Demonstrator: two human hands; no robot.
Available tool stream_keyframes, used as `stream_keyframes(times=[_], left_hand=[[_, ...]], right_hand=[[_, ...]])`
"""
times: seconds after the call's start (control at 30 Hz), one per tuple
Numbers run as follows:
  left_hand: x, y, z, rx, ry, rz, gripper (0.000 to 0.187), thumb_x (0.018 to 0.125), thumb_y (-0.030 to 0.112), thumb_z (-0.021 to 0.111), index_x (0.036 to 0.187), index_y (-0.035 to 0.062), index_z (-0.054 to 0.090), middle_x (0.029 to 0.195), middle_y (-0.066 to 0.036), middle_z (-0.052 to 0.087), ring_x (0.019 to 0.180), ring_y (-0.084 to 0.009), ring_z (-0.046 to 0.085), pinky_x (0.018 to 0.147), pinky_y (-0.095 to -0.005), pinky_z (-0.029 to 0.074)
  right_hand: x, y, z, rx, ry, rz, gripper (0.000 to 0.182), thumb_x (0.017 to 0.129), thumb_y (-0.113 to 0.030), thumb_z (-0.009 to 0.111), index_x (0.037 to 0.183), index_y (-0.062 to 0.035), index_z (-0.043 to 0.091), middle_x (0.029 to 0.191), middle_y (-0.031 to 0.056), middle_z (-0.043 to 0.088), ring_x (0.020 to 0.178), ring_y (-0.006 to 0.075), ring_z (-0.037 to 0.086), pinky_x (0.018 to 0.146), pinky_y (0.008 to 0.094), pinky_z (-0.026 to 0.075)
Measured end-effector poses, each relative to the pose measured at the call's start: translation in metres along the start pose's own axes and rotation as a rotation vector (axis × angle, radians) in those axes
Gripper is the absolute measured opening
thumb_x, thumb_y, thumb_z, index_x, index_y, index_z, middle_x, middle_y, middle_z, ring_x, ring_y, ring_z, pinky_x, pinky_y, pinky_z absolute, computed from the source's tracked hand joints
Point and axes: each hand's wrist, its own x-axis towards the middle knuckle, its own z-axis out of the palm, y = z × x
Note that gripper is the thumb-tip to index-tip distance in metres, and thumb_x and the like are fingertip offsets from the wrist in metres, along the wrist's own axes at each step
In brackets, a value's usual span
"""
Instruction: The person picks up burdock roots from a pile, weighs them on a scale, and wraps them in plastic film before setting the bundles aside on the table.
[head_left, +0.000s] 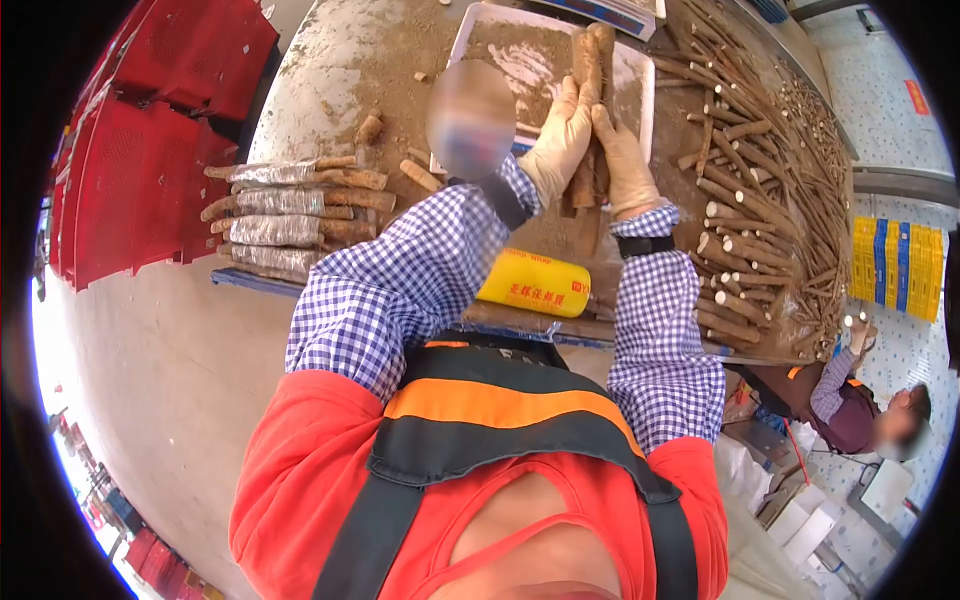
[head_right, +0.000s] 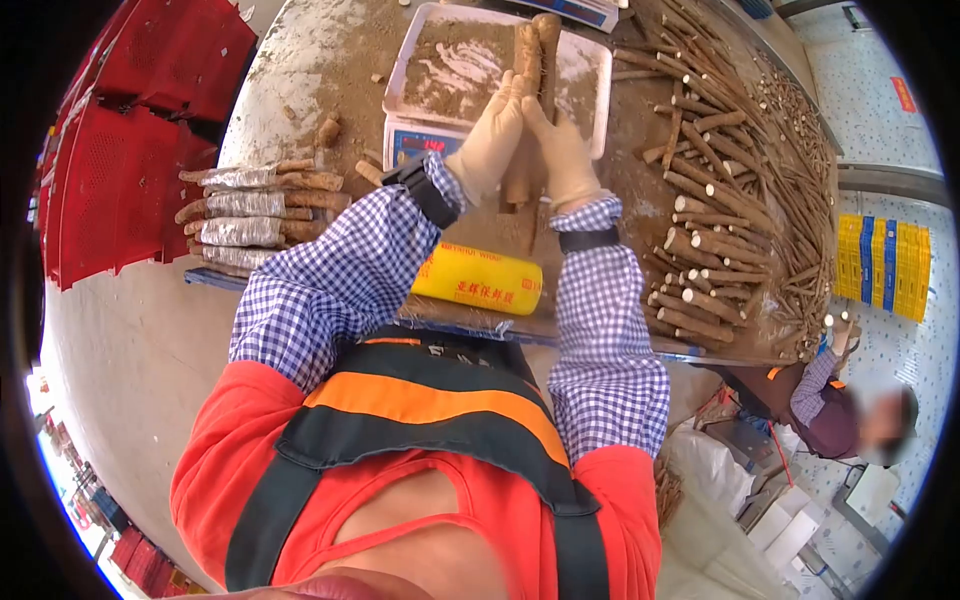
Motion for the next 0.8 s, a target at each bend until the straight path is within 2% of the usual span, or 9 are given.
stream_keyframes(times=[0.2,0.27,0.33,0.4,0.47,0.67,0.7,0.73,0.8], left_hand=[[-0.083,0.002,0.013,-0.601,-0.265,-0.401,0.072,0.095,0.055,0.051,0.147,0.0085,0.031,0.132,-0.010,0.049,0.123,-0.0197,0.044,0.105,-0.0330,0.040],[-0.120,0.042,-0.016,0.077,-0.312,-0.528,0.073,0.091,0.056,0.058,0.144,0.0089,0.040,0.134,-0.009,0.053,0.125,-0.0201,0.045,0.105,-0.0365,0.040],[-0.154,0.070,-0.058,0.769,-0.371,-0.190,0.070,0.089,0.057,0.059,0.137,0.0060,0.051,0.128,-0.011,0.059,0.119,-0.0230,0.054,0.105,-0.0363,0.040],[-0.199,0.070,-0.118,1.690,-0.039,-0.083,0.066,0.092,0.060,0.050,0.125,0.0032,0.060,0.120,-0.016,0.064,0.113,-0.0271,0.060,0.106,-0.0479,0.038],[-0.228,0.071,-0.143,2.128,-0.203,-0.689,0.069,0.095,0.062,0.038,0.117,0.0023,0.064,0.116,-0.017,0.066,0.112,-0.0304,0.061,0.106,-0.0625,0.029],[-0.235,0.015,-0.129,1.834,-0.151,-0.619,0.073,0.096,0.064,0.024,0.117,0.0072,0.066,0.118,-0.015,0.066,0.114,-0.0315,0.060,0.107,-0.0682,0.013],[-0.232,0.007,-0.107,1.887,-0.210,-0.615,0.060,0.099,0.055,0.033,0.117,0.0079,0.065,0.115,-0.012,0.068,0.108,-0.0293,0.064,0.105,-0.0597,0.029],[-0.233,-0.001,-0.093,1.885,-0.209,-0.602,0.060,0.099,0.055,0.033,0.117,0.0079,0.065,0.115,-0.012,0.068,0.108,-0.0293,0.064,0.105,-0.0597,0.029],[-0.253,-0.015,-0.078,1.821,-0.405,-0.264,0.043,0.100,0.041,0.044,0.119,0.0070,0.063,0.114,-0.013,0.068,0.101,-0.0267,0.066,0.093,-0.0455,0.046]], right_hand=[[-0.093,-0.013,-0.030,0.093,-0.116,0.041,0.045,0.083,-0.023,0.075,0.118,0.0020,0.060,0.103,0.0070,0.066,0.092,0.0153,0.061,0.083,0.0286,0.049],[-0.130,-0.016,-0.035,0.053,-0.181,0.103,0.045,0.087,-0.022,0.070,0.122,0.0016,0.056,0.109,0.0083,0.065,0.094,0.0151,0.063,0.084,0.0272,0.051],[-0.152,0.001,-0.052,-0.059,-0.177,-0.009,0.042,0.084,-0.022,0.073,0.115,0.0011,0.058,0.105,0.0076,0.065,0.090,0.0151,0.062,0.081,0.0287,0.050],[-0.174,0.009,-0.068,-0.135,-0.118,-0.043,0.048,0.079,-0.022,0.079,0.114,0.0006,0.057,0.100,0.0069,0.064,0.090,0.0164,0.061,0.083,0.0306,0.050],[-0.184,0.016,-0.081,-0.226,-0.129,-0.056,0.054,0.079,-0.024,0.079,0.119,0.0011,0.054,0.106,0.0103,0.064,0.094,0.0186,0.062,0.087,0.0318,0.050],[-0.206,0.028,-0.069,-0.551,-0.150,-0.340,0.069,0.076,-0.028,0.081,0.131,-0.0024,0.048,0.116,0.0150,0.064,0.106,0.0243,0.064,0.092,0.0336,0.050],[-0.202,0.032,-0.066,-0.543,-0.176,-0.388,0.068,0.075,-0.031,0.080,0.130,-0.0051,0.049,0.118,0.0149,0.064,0.107,0.0268,0.064,0.092,0.0354,0.050],[-0.200,0.027,-0.060,-0.549,-0.171,-0.395,0.068,0.075,-0.031,0.080,0.130,-0.0051,0.049,0.118,0.0149,0.064,0.107,0.0268,0.064,0.092,0.0354,0.050],[-0.204,0.016,-0.043,-0.843,-0.195,-0.542,0.070,0.076,-0.030,0.079,0.133,-0.0055,0.047,0.118,0.0163,0.063,0.107,0.0292,0.063,0.091,0.0356,0.051]])
